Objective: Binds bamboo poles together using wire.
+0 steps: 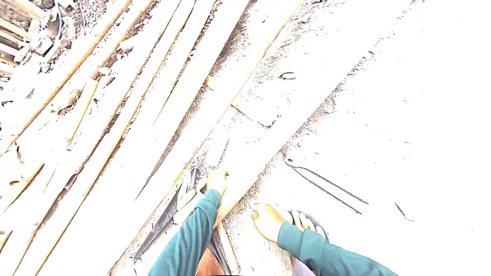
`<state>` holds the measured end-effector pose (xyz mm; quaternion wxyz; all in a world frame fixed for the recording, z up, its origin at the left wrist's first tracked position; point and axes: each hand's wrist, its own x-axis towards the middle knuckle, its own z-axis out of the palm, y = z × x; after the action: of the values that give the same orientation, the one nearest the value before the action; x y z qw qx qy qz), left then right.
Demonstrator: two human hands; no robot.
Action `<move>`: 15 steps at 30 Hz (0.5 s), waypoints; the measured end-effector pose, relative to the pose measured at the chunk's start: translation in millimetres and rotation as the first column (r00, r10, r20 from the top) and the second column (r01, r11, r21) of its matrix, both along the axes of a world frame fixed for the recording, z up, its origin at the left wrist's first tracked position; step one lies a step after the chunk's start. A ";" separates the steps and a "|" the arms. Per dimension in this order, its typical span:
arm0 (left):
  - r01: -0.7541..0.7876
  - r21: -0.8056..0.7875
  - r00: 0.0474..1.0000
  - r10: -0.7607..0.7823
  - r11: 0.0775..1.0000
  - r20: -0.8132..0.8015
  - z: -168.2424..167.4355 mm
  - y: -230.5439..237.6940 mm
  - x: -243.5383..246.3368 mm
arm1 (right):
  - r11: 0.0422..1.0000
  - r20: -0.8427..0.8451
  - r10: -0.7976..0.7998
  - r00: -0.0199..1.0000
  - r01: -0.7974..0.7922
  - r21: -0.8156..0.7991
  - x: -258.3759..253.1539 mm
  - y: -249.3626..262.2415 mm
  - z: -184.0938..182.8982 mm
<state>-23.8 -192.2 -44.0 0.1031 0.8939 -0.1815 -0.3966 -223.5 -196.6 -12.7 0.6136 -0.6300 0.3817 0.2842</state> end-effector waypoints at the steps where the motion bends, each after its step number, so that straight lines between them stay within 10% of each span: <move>1: -0.014 -0.011 1.000 0.014 1.000 0.019 -0.1 -0.1 -0.7 | 1.000 -0.001 0.030 1.000 -0.030 -0.008 3.8 -0.4 0.8; 9: -0.015 -0.034 0.997 0.018 0.999 0.073 4.6 1.0 -7.1 | 0.834 -0.193 0.486 0.852 -0.518 -0.190 -25.0 11.8 59.4; 15: 0.016 -0.071 1.000 -0.016 0.997 0.010 10.9 3.9 -8.0 | 0.739 -0.126 0.631 0.766 -0.643 -0.201 54.5 -35.0 103.8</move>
<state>-31.8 -188.3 -33.1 0.1306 0.8902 -0.2030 -0.3863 -168.9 -231.6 91.1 0.3919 -0.7823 0.1892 0.4457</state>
